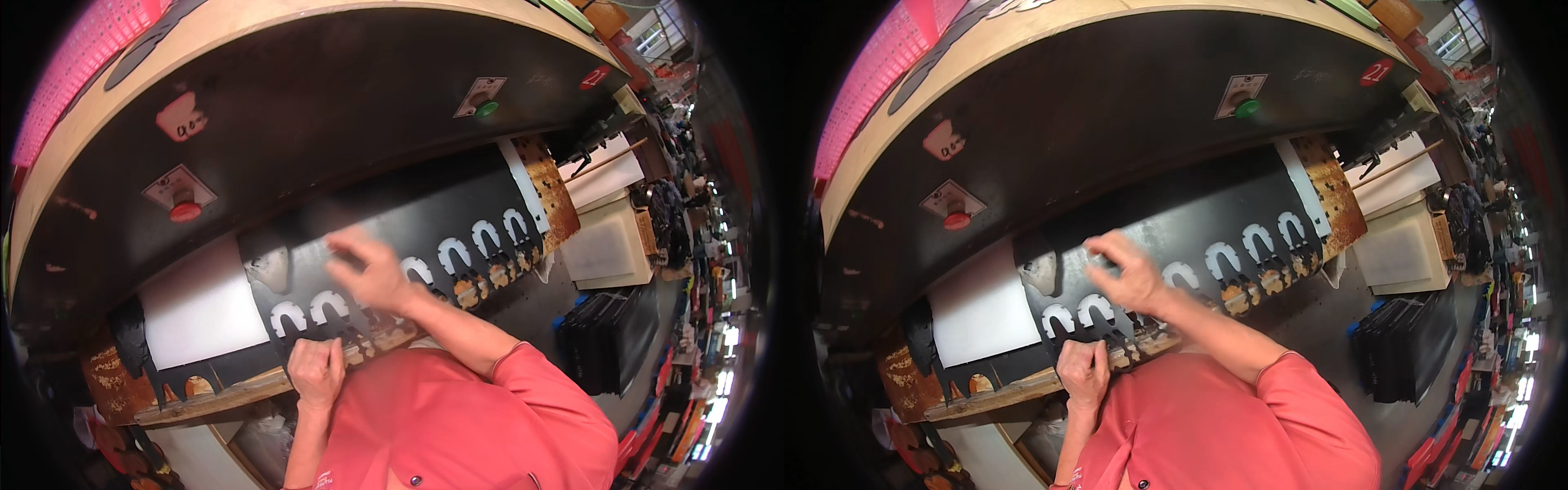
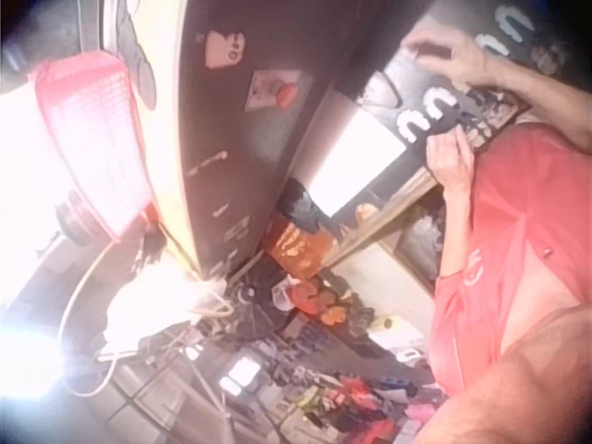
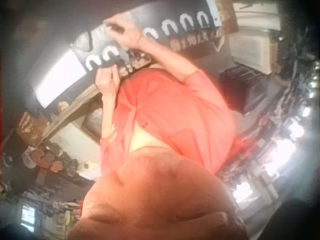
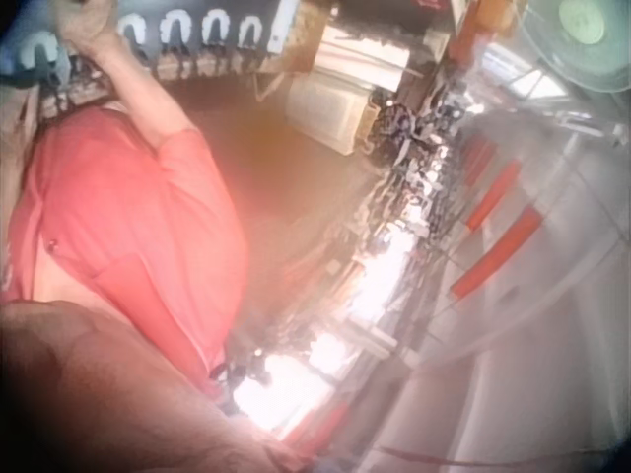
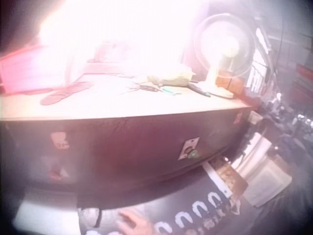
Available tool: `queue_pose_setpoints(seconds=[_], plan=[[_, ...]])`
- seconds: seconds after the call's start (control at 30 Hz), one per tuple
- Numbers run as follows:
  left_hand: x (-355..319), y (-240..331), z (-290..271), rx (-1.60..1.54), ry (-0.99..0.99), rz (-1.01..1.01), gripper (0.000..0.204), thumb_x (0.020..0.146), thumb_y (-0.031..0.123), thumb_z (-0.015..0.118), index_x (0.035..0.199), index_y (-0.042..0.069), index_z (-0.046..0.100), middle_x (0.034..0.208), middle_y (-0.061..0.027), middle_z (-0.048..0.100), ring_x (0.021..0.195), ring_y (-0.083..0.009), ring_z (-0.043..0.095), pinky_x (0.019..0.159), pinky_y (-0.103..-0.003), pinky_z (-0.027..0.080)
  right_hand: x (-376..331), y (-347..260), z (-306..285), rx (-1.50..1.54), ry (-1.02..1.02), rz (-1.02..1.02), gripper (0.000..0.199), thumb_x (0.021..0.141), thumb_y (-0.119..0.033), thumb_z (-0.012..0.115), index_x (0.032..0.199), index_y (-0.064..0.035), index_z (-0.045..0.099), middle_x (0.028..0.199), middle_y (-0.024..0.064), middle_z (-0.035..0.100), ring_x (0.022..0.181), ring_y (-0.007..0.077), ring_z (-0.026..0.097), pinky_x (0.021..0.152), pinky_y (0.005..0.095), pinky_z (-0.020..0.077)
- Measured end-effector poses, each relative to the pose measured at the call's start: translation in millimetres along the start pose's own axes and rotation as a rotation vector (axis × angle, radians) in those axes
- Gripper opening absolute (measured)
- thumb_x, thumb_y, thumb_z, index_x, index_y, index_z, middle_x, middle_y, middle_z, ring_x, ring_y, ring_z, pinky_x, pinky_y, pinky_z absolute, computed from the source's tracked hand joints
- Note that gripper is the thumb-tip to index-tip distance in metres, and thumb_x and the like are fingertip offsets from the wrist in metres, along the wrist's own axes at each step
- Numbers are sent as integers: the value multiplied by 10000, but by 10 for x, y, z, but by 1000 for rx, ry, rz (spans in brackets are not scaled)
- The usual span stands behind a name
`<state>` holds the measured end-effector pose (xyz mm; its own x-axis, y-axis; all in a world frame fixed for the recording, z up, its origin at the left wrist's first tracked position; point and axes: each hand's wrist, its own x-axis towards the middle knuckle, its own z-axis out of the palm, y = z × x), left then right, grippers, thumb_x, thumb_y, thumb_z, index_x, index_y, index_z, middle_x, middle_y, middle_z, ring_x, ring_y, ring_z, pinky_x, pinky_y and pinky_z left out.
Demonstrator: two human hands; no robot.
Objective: The person repeatedly rubs a gray handheld tool against a black sheet with white cutouts on a workbench. The person also picks up and sets down small black cutout pieces during the process.
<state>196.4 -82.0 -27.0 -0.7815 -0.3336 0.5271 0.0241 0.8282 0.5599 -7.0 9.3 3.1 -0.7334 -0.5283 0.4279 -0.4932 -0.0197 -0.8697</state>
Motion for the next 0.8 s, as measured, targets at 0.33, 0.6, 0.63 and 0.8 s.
queue_pose_setpoints(seconds=[0.33, 0.6, 0.63, 0.8], plan=[[11, -41, 69, 125, 57, -13, 210, 918, 10, 782, 774, 16, 629, 730, -143, 647, 682, -372, 591, 629, -472, 480, 537, 201, -1719, -268, 526, -110, 189, 1075, -162, 676, 1013, 17, 676, 886, 12, 667, 786, 82, 570, 707, 275, 498], [21, -38, 106, 171, 59, -135, 246, 924, 105, 803, 754, 35, 639, 740, -121, 656, 712, -329, 618, 648, -450, 502, -561, 552, -1341, -252, 272, 87, 110, 1039, -122, 728, 1022, -13, 737, 787, -54, 655, 656, 2, 519, 592, 195, 419], [33, -24, 103, 173, 64, -131, 252, 925, 108, 801, 748, 35, 638, 734, -120, 655, 710, -327, 617, 647, -448, 502, -618, 586, -1308, -99, 259, 119, 82, 1020, -95, 746, 1008, -13, 747, 773, -74, 637, 652, -9, 493, 582, 189, 402], [62, 23, 85, 160, 58, -176, 271, 928, 114, 794, 722, 39, 636, 713, -121, 655, 697, -322, 615, 645, -435, 501, -584, 696, -1289, -151, 209, 140, 64, 1027, -74, 737, 1039, -14, 754, 757, -99, 610, 659, -27, 475, 582, 178, 375]])
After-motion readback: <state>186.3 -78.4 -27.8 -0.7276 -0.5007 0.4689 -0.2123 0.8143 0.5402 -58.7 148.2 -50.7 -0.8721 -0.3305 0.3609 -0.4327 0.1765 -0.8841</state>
